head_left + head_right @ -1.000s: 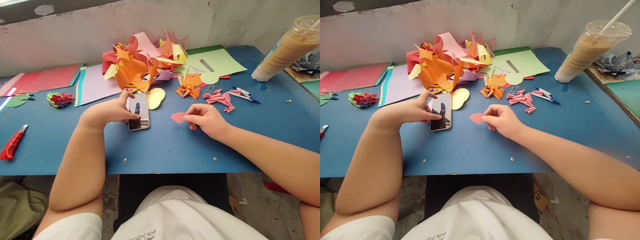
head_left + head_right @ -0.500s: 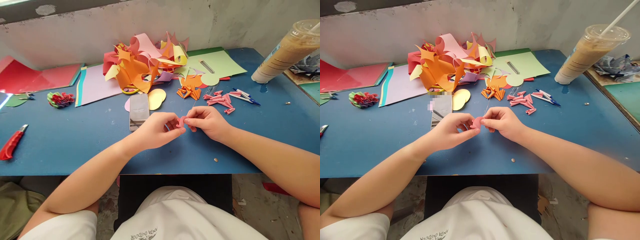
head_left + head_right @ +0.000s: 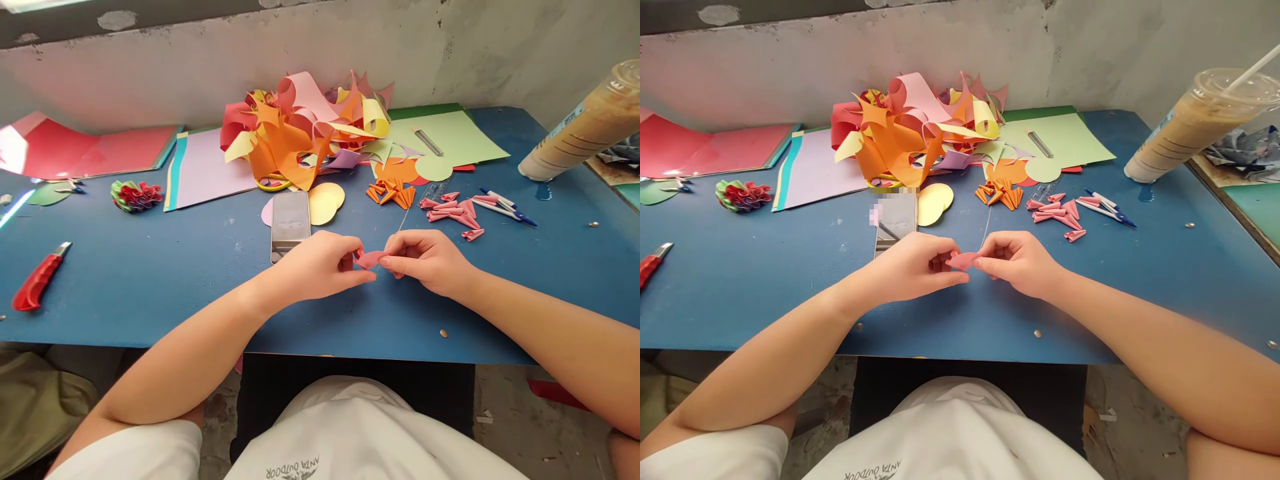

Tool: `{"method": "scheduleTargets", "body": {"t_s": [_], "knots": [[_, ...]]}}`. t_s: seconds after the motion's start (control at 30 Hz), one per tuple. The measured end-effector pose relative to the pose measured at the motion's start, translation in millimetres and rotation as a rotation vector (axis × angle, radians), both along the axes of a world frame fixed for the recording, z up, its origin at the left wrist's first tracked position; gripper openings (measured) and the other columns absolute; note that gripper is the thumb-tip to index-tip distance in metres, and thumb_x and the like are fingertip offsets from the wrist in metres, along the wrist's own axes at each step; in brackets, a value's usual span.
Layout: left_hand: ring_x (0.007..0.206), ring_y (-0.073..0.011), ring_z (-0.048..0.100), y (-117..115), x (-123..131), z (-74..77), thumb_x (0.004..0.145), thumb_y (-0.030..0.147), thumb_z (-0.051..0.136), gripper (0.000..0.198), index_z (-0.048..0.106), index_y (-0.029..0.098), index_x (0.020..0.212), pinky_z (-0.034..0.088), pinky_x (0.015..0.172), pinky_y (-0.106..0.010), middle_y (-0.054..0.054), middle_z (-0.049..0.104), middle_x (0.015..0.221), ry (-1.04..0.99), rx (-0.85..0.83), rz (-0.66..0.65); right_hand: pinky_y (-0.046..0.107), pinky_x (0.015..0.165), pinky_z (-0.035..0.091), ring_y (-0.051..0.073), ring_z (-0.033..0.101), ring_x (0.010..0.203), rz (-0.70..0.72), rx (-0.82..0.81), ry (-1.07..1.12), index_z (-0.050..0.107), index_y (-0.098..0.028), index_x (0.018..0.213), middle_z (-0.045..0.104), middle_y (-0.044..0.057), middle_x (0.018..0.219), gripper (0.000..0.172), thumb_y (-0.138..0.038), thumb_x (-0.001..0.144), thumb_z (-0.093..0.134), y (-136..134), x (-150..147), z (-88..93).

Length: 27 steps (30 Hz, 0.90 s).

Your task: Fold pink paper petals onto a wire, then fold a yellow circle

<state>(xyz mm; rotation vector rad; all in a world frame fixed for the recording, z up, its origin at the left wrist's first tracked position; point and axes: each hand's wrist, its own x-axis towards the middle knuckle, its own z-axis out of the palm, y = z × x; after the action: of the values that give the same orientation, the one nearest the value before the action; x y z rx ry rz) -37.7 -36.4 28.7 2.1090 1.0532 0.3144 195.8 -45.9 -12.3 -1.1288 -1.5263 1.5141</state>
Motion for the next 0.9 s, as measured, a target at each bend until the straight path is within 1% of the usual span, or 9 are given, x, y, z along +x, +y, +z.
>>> {"method": "scheduleTargets", "body": {"t_s": [0.1,0.17,0.23,0.33,0.43,0.53,0.6,0.77,0.9], "knots": [[0.059,-0.0164,0.054,12,-23,22.1,0.090,0.061,0.064,0.040,0.069,0.022,0.098,0.038,0.059,-0.030,0.001,0.063,0.066,0.142,0.043,0.178,0.027,0.055,0.049,0.013,0.056,0.057,-0.052,-0.014,-0.026,0.071,-0.019,0.068,0.063,0.001,0.064,0.032,-0.043,0.070,0.092,1,0,2.8],[0.065,-0.0197,0.062,23,-44,36.5,0.096,0.051,0.053,0.038,0.068,0.025,0.118,0.043,0.064,-0.032,-0.001,0.070,0.078,0.291,0.094,0.359,0.027,0.056,0.049,0.013,0.057,0.058,-0.073,-0.029,-0.045,0.071,-0.019,0.067,0.063,0.001,0.063,0.032,-0.043,0.069,0.092,1,-1,4.2],[0.076,-0.0257,0.068,34,-63,44.6,0.086,0.045,0.062,0.060,0.057,0.027,0.143,0.046,0.068,-0.034,-0.006,0.075,0.097,0.489,0.122,0.497,0.027,0.056,0.049,0.013,0.056,0.057,-0.080,-0.045,-0.052,0.071,-0.020,0.066,0.062,0.001,0.063,0.032,-0.043,0.068,0.093,1,-1,4.7],[0.095,-0.0335,0.073,46,-76,41.9,0.078,0.049,0.069,0.092,0.036,0.030,0.162,0.051,0.079,-0.039,-0.011,0.074,0.120,0.664,0.007,0.524,0.027,0.057,0.048,0.013,0.056,0.057,-0.076,-0.065,-0.060,0.071,-0.020,0.066,0.062,0.000,0.062,0.032,-0.042,0.066,0.094,1,-1,4.0],[0.108,-0.0380,0.072,51,-67,29.2,0.081,0.063,0.064,0.106,0.020,0.026,0.169,0.053,0.087,-0.041,-0.015,0.073,0.127,0.736,-0.068,0.471,0.027,0.057,0.047,0.013,0.056,0.058,-0.070,-0.060,-0.068,0.071,-0.020,0.066,0.063,0.001,0.062,0.031,-0.042,0.066,0.094,2,-1,3.8],[0.110,-0.0422,0.072,53,-56,19.3,0.087,0.080,0.046,0.100,0.025,0.025,0.168,0.054,0.087,-0.045,-0.017,0.077,0.119,0.726,0.017,0.508,0.027,0.056,0.046,0.013,0.055,0.057,-0.059,-0.045,-0.078,0.071,-0.020,0.066,0.061,0.000,0.059,0.030,-0.042,0.067,0.093,1,-2,5.4],[0.116,-0.0435,0.071,56,-56,16.4,0.090,0.084,0.038,0.094,0.032,0.027,0.165,0.054,0.091,-0.048,-0.017,0.075,0.127,0.678,0.043,0.550,0.027,0.056,0.046,0.013,0.055,0.057,-0.053,-0.042,-0.080,0.071,-0.020,0.065,0.060,0.000,0.057,0.030,-0.041,0.068,0.092,1,-3,6.4],[0.104,-0.0342,0.075,67,-76,15.5,0.094,0.079,0.038,0.083,0.037,0.033,0.163,0.054,0.091,-0.043,-0.012,0.075,0.128,0.531,-0.035,0.554,0.027,0.056,0.045,0.013,0.054,0.057,-0.052,-0.038,-0.100,0.071,-0.020,0.066,0.060,0.000,0.059,0.029,-0.042,0.069,0.090,1,-3,5.4],[0.087,-0.0283,0.077,69,-87,19.8,0.089,0.065,0.058,0.082,0.036,0.038,0.162,0.055,0.083,-0.038,-0.005,0.078,0.115,0.498,-0.122,0.538,0.028,0.057,0.045,0.013,0.054,0.057,-0.047,-0.042,-0.108,0.071,-0.020,0.066,0.060,0.000,0.059,0.029,-0.042,0.069,0.090,1,-3,4.7]]}}
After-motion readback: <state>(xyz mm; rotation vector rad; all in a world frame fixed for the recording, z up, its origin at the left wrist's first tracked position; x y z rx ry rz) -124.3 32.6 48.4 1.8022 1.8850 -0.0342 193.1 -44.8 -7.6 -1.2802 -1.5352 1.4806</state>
